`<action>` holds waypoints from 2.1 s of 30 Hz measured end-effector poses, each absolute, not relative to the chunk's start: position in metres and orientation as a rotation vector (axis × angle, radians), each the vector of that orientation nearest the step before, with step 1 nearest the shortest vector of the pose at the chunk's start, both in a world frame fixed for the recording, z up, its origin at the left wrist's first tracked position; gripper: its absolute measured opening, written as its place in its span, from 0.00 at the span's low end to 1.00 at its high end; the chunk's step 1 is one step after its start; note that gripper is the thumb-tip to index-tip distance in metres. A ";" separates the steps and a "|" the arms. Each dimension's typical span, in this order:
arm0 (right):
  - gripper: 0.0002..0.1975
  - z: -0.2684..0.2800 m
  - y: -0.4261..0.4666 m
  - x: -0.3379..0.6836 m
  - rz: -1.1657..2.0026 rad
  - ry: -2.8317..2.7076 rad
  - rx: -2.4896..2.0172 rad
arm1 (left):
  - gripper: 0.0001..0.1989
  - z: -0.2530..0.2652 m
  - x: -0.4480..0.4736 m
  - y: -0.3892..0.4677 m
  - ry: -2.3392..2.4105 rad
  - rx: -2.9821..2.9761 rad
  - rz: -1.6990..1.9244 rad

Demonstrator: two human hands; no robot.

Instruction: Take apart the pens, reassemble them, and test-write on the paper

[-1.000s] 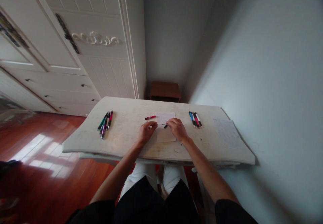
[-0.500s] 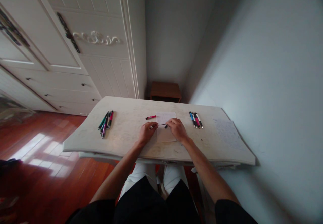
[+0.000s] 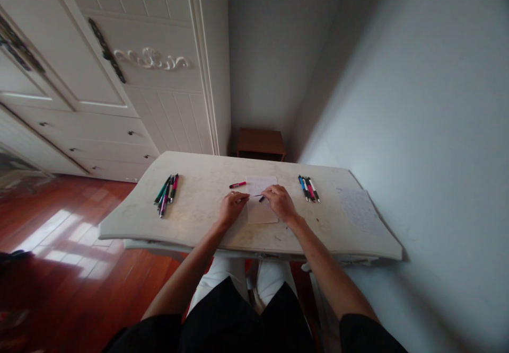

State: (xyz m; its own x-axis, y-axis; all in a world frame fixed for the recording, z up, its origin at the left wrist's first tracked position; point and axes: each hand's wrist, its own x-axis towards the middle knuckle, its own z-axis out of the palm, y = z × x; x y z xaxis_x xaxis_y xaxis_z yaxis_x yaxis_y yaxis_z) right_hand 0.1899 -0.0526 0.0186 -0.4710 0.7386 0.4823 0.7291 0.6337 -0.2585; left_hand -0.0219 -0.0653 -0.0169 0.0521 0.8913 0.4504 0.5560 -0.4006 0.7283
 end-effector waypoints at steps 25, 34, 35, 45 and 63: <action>0.11 0.013 -0.052 0.184 0.056 -2.297 -1.138 | 0.06 -0.022 -0.022 -0.062 1.426 2.055 1.243; 0.10 0.010 -0.052 0.183 0.132 -2.235 -1.127 | 0.05 -0.020 -0.022 -0.063 1.418 2.079 1.225; 0.11 0.008 -0.052 0.183 0.143 -2.224 -1.134 | 0.04 -0.019 -0.022 -0.063 1.415 2.086 1.221; 0.20 0.003 -0.053 0.204 0.322 -1.874 -1.098 | 0.03 -0.011 -0.020 -0.068 1.410 2.047 1.263; 0.14 0.000 -0.061 0.206 1.197 -1.294 -1.088 | 0.06 -0.009 -0.018 -0.070 1.263 2.096 1.440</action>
